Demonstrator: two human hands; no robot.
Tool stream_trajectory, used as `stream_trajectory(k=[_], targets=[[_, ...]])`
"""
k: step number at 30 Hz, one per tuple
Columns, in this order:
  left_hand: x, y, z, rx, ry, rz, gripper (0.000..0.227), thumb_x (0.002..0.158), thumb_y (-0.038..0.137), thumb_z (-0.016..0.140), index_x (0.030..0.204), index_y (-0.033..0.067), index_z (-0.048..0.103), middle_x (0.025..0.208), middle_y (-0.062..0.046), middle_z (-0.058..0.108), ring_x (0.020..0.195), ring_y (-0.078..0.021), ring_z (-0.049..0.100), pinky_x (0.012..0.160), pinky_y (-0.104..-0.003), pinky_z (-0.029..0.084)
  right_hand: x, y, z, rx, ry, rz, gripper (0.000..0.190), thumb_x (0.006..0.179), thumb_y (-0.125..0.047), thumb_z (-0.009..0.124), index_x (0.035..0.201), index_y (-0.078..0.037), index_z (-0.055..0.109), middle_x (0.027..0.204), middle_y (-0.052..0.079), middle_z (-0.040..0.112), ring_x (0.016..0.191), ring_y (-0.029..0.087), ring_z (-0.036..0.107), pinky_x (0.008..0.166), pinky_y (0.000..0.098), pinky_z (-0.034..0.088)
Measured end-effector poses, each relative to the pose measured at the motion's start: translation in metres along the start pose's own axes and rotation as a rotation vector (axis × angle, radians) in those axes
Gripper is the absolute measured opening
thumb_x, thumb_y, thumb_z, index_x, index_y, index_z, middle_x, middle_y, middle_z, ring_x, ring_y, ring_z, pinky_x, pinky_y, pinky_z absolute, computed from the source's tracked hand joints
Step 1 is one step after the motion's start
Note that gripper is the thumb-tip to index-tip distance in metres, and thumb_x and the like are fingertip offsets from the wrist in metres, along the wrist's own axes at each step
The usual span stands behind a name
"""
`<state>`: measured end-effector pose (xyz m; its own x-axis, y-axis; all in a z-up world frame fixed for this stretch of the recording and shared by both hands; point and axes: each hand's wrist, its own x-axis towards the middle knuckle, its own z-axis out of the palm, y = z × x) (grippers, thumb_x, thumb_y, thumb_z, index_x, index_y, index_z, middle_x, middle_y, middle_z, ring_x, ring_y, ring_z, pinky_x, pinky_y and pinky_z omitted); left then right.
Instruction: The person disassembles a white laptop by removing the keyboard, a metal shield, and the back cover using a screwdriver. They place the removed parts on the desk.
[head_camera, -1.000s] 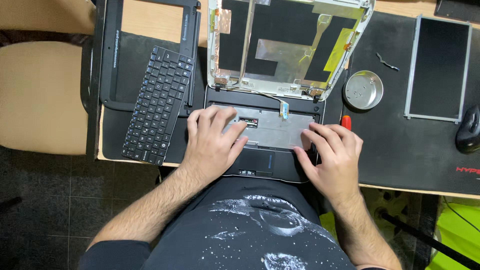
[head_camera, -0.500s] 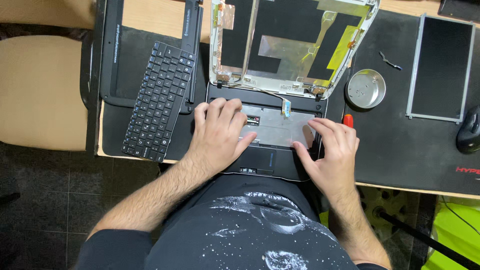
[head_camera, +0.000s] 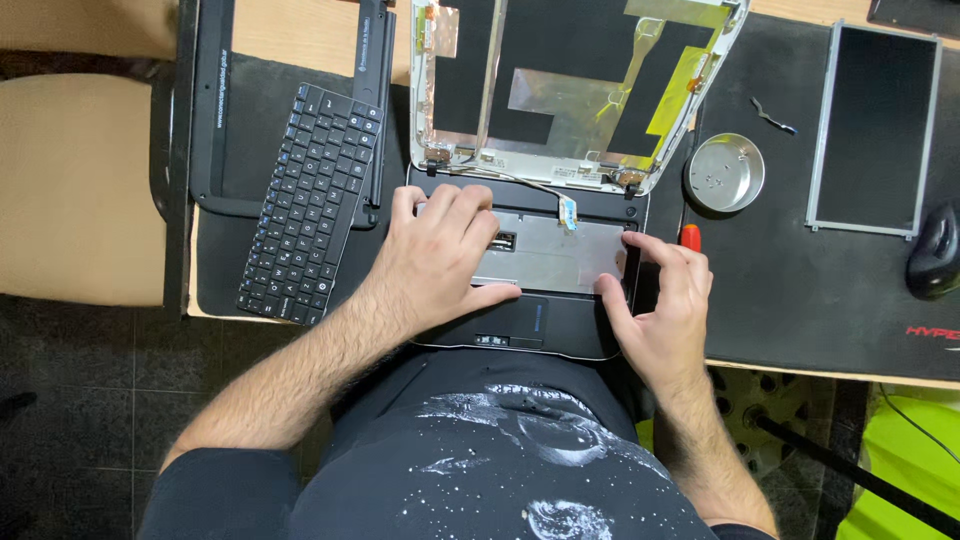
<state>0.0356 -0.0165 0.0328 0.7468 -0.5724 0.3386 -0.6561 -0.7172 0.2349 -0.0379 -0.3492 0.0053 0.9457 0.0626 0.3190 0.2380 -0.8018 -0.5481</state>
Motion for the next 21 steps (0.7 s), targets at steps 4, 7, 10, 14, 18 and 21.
stream_trajectory(k=[4, 7, 10, 14, 18, 21], targets=[[-0.005, -0.009, 0.008, 0.039, 0.021, 0.034, 0.083, 0.097, 0.084, 0.086, 0.141, 0.0146, 0.073, 0.133, -0.006, 0.064, 0.118, -0.0278, 0.069, 0.100, -0.054, 0.043, -0.004, -0.006, 0.013, 0.221, 0.069, 0.026, 0.057, 0.105, 0.004, 0.084, 0.145, -0.001, 0.044, 0.150, 0.021, 0.085, 0.124, 0.039, 0.079, 0.113, 0.0508, 0.055], [-0.008, -0.013, 0.014, 0.040, 0.063, 0.041, 0.083, 0.102, 0.087, 0.079, 0.144, 0.0147, 0.073, 0.132, -0.006, 0.065, 0.115, -0.0262, 0.069, 0.100, -0.052, 0.044, -0.010, -0.002, 0.022, 0.225, 0.129, -0.030, 0.057, 0.104, 0.005, 0.084, 0.136, -0.004, 0.037, 0.149, 0.024, 0.083, 0.123, 0.040, 0.074, 0.109, 0.0512, 0.055], [-0.008, -0.017, 0.018, 0.015, 0.066, 0.056, 0.093, 0.096, 0.087, 0.085, 0.148, 0.0114, 0.074, 0.132, -0.007, 0.066, 0.114, -0.0278, 0.070, 0.098, -0.049, 0.047, -0.015, 0.006, 0.027, 0.196, 0.164, -0.036, 0.059, 0.105, -0.004, 0.088, 0.139, -0.005, 0.039, 0.149, 0.021, 0.082, 0.122, 0.038, 0.071, 0.106, 0.0490, 0.052], [-0.006, -0.019, 0.017, -0.011, 0.072, 0.054, 0.091, 0.098, 0.088, 0.083, 0.143, 0.0095, 0.076, 0.129, -0.008, 0.065, 0.112, -0.0289, 0.071, 0.098, -0.048, 0.053, -0.019, 0.012, 0.029, 0.182, 0.185, -0.017, 0.056, 0.104, -0.004, 0.090, 0.135, -0.004, 0.044, 0.143, 0.019, 0.086, 0.119, 0.037, 0.073, 0.103, 0.0466, 0.053], [-0.005, -0.022, 0.011, 0.000, 0.061, 0.058, 0.090, 0.092, 0.083, 0.093, 0.139, 0.0074, 0.077, 0.128, -0.010, 0.067, 0.111, -0.0305, 0.073, 0.098, -0.048, 0.058, -0.018, 0.012, 0.029, 0.145, 0.216, -0.048, 0.048, 0.103, -0.002, 0.092, 0.130, -0.002, 0.052, 0.136, 0.017, 0.088, 0.118, 0.039, 0.077, 0.104, 0.0460, 0.056], [-0.010, -0.030, 0.000, 0.014, 0.034, 0.038, 0.090, 0.085, 0.077, 0.102, 0.138, 0.0071, 0.078, 0.127, -0.010, 0.068, 0.111, -0.0312, 0.075, 0.098, -0.048, 0.060, -0.020, 0.013, 0.026, 0.061, 0.213, -0.072, 0.043, 0.104, -0.008, 0.095, 0.127, -0.005, 0.059, 0.132, 0.012, 0.089, 0.115, 0.037, 0.076, 0.105, 0.0478, 0.054]])
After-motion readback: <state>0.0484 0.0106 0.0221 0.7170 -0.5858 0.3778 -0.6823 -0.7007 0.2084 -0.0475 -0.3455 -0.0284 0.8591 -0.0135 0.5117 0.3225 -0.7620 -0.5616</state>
